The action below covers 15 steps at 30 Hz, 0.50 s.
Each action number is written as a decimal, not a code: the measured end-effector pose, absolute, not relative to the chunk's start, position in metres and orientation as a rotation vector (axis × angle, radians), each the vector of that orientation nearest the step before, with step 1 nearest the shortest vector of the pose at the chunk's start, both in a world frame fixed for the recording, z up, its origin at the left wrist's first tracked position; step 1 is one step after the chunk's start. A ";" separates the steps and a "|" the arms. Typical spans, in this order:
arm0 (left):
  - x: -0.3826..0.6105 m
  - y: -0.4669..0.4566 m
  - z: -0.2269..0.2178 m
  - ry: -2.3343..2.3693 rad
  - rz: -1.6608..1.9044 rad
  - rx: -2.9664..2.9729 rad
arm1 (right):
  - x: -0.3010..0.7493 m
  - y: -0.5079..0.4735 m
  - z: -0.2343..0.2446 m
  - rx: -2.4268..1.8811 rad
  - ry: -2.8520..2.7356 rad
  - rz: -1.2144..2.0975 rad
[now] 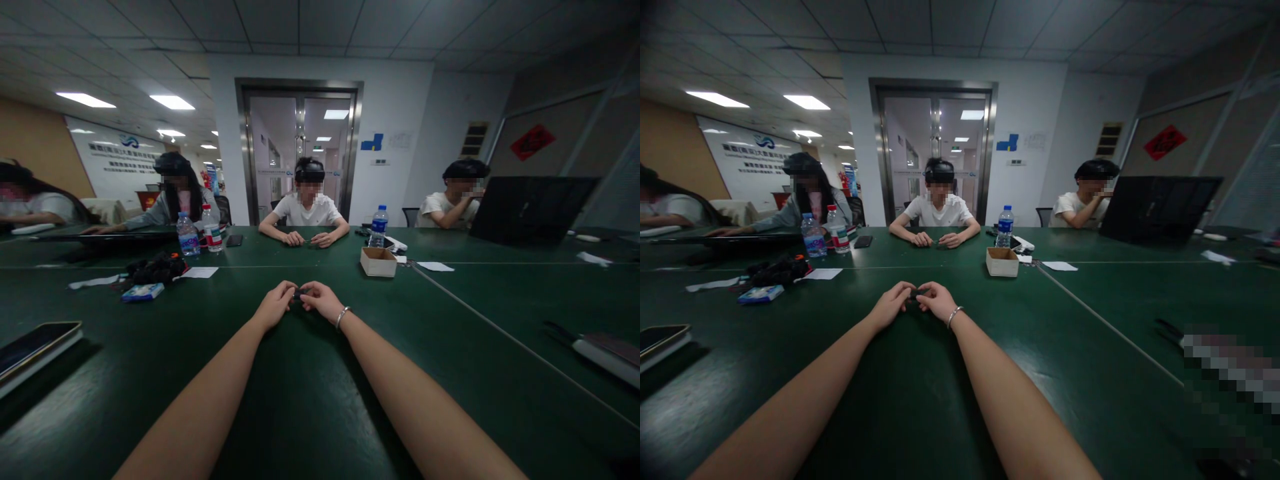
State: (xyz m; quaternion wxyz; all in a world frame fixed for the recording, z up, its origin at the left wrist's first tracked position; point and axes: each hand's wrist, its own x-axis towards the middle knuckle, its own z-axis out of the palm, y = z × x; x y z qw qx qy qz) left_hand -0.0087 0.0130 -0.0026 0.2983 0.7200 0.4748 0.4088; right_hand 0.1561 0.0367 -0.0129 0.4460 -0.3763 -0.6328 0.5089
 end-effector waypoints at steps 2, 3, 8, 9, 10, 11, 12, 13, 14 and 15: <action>-0.009 0.013 -0.002 1.257 1.096 1.897 | 0.156 0.036 -0.013 -0.934 -1.566 1.262; -0.009 0.013 -0.002 1.254 1.096 1.892 | 0.156 0.036 -0.012 -0.935 -1.565 1.263; -0.009 0.012 -0.002 1.260 1.061 1.897 | 0.156 0.036 -0.012 -0.939 -1.584 1.256; -0.009 0.012 -0.002 1.261 1.059 1.903 | 0.156 0.036 -0.012 -0.941 -1.586 1.254; -0.009 0.012 -0.002 1.260 1.058 1.909 | 0.156 0.036 -0.013 -0.941 -1.585 1.254; -0.009 0.012 -0.002 1.263 1.058 1.914 | 0.156 0.037 -0.013 -0.939 -1.583 1.255; -0.009 0.012 -0.002 1.267 1.060 1.917 | 0.156 0.036 -0.013 -0.936 -1.581 1.257; -0.009 0.012 -0.002 1.269 1.061 1.918 | 0.156 0.036 -0.013 -0.929 -1.577 1.258; -0.008 0.012 -0.002 1.272 1.068 1.919 | 0.156 0.036 -0.013 -0.922 -1.575 1.260; -0.008 0.012 -0.002 1.273 1.074 1.919 | 0.156 0.036 -0.013 -0.916 -1.574 1.262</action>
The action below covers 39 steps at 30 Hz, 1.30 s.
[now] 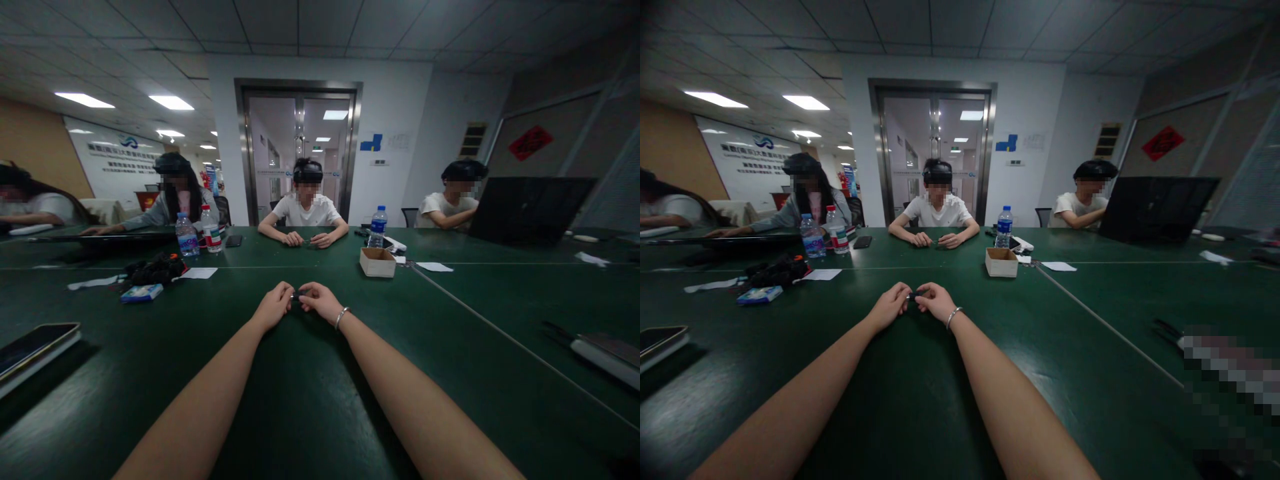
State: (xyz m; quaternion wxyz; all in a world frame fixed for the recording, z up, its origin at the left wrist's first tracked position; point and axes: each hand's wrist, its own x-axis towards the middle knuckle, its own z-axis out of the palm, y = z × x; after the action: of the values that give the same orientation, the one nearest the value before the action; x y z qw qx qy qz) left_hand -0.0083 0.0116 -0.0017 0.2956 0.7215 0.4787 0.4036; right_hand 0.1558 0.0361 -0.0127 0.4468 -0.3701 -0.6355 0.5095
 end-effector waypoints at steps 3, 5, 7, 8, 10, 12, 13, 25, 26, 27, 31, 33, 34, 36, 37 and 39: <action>-0.008 0.012 -0.002 1.275 1.081 1.930 | 0.156 0.036 -0.012 -0.915 -1.580 1.258; -0.008 0.012 -0.002 1.283 1.080 1.932 | 0.156 0.036 -0.012 -0.919 -1.583 1.257; -0.009 0.013 -0.003 1.291 1.077 1.922 | 0.156 0.035 -0.011 -0.917 -1.580 1.263; -0.009 0.013 -0.003 1.295 1.074 1.915 | 0.156 0.035 -0.011 -0.914 -1.577 1.267; -0.009 0.013 -0.003 1.298 1.060 1.904 | 0.156 0.034 -0.010 -0.905 -1.574 1.277; -0.009 0.013 -0.003 1.308 1.052 1.891 | 0.156 0.033 -0.009 -0.895 -1.568 1.281; -0.009 0.013 -0.003 1.315 1.051 1.886 | 0.156 0.032 -0.009 -0.890 -1.564 1.281; -0.008 0.019 -0.006 1.145 1.196 1.719 | 0.154 0.033 -0.010 -0.913 -1.544 1.274; -0.007 0.019 -0.005 1.113 1.220 1.707 | 0.154 0.032 -0.010 -0.922 -1.567 1.255; -0.007 0.018 -0.005 1.100 1.245 1.698 | 0.153 0.030 -0.010 -0.936 -1.604 1.221; -0.007 0.006 0.000 1.195 1.271 1.703 | 0.150 0.017 -0.005 -1.082 -1.820 0.957; -0.007 -0.007 0.003 1.232 1.215 1.700 | 0.148 0.002 -0.002 -1.153 -1.942 0.790; -0.008 -0.015 0.005 1.243 1.180 1.699 | 0.148 -0.007 0.000 -1.173 -2.011 0.702; -0.011 -0.035 0.008 1.265 1.123 1.711 | 0.149 -0.032 0.004 -1.181 -2.149 0.535; -0.014 -0.047 0.010 1.282 1.086 1.719 | 0.151 -0.047 0.006 -1.173 -2.209 0.479; -0.026 -0.070 0.013 1.306 0.985 1.693 | 0.158 -0.081 0.012 -1.154 -2.287 0.426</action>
State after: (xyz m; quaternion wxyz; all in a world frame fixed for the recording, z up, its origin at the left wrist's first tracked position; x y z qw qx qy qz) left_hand -0.0256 -0.0698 0.0133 0.3835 0.6641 0.5125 0.3862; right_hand 0.1575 -0.0814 0.0121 0.2692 -0.4280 -0.8482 0.1581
